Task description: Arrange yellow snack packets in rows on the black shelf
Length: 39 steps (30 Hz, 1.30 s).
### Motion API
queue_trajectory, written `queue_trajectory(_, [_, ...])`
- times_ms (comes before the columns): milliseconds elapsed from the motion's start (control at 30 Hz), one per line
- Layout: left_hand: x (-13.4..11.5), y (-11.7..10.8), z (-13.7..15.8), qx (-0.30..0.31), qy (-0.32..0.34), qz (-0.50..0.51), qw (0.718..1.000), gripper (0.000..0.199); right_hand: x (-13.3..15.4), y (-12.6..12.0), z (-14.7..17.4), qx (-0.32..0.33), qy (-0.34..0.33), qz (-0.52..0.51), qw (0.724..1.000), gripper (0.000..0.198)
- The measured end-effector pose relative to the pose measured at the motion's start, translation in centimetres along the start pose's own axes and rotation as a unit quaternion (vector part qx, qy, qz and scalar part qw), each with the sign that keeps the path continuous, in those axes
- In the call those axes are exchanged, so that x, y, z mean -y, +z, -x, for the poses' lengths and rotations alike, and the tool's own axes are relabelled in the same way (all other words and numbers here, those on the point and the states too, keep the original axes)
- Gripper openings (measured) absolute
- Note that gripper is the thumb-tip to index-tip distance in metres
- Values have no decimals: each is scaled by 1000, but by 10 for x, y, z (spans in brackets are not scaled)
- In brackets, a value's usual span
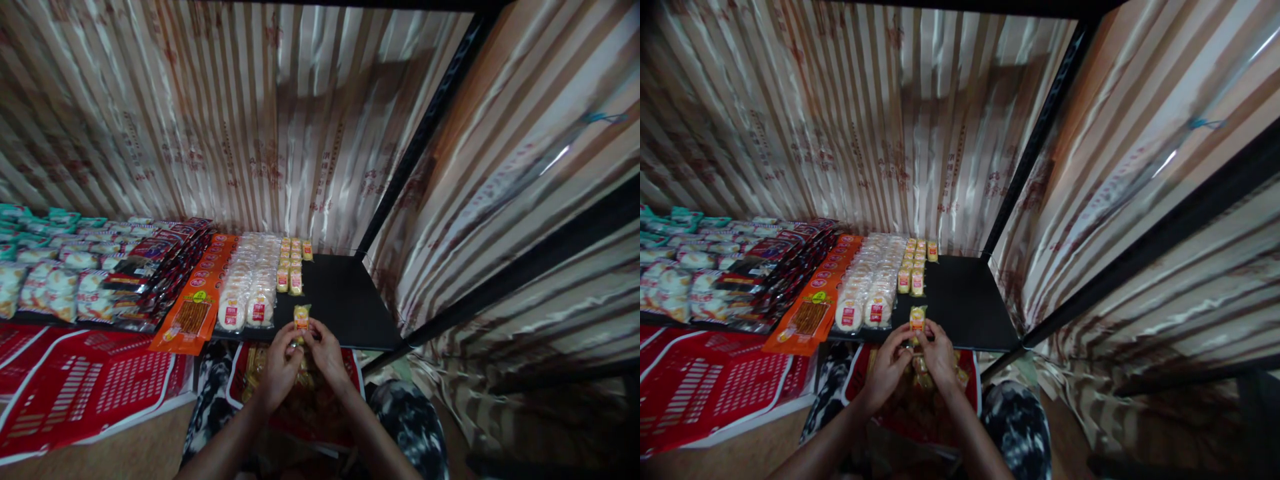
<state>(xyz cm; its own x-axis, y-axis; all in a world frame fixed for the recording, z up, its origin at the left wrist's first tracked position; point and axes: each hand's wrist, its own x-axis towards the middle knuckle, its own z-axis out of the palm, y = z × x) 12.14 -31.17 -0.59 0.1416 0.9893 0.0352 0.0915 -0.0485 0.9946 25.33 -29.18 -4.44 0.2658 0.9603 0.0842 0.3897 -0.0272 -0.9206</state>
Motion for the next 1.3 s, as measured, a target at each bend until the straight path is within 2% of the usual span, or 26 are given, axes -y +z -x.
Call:
queue_trajectory(100, [0,-1,-4,-30,1,-47,998,30,-4,11,-13,-31,-1,35,999,32])
queue_trajectory(233, [5,-2,-13,-40,-36,-83,995,32,-2,25,-33,-55,3,79,995,37])
queue_trajectory(467, [22,2,-34,-21,-79,-12,997,51,6,48,-61,-66,1,82,994,42])
queue_trajectory(600, [20,3,-41,1,-95,39,995,58,9,56,-69,-43,14,77,996,42])
queue_trajectory(867, [17,8,-53,13,-99,108,989,73,19,58,-66,-54,15,97,994,34])
queue_trajectory(1033, [23,11,-55,15,-92,119,989,71,20,52,-70,-61,40,97,993,33])
queue_trajectory(1167, [28,12,-53,12,-89,117,989,72,23,48,-75,-95,19,88,991,37])
queue_trajectory(1300, [30,12,-54,5,-81,120,989,78,18,52,-76,-78,8,104,991,37])
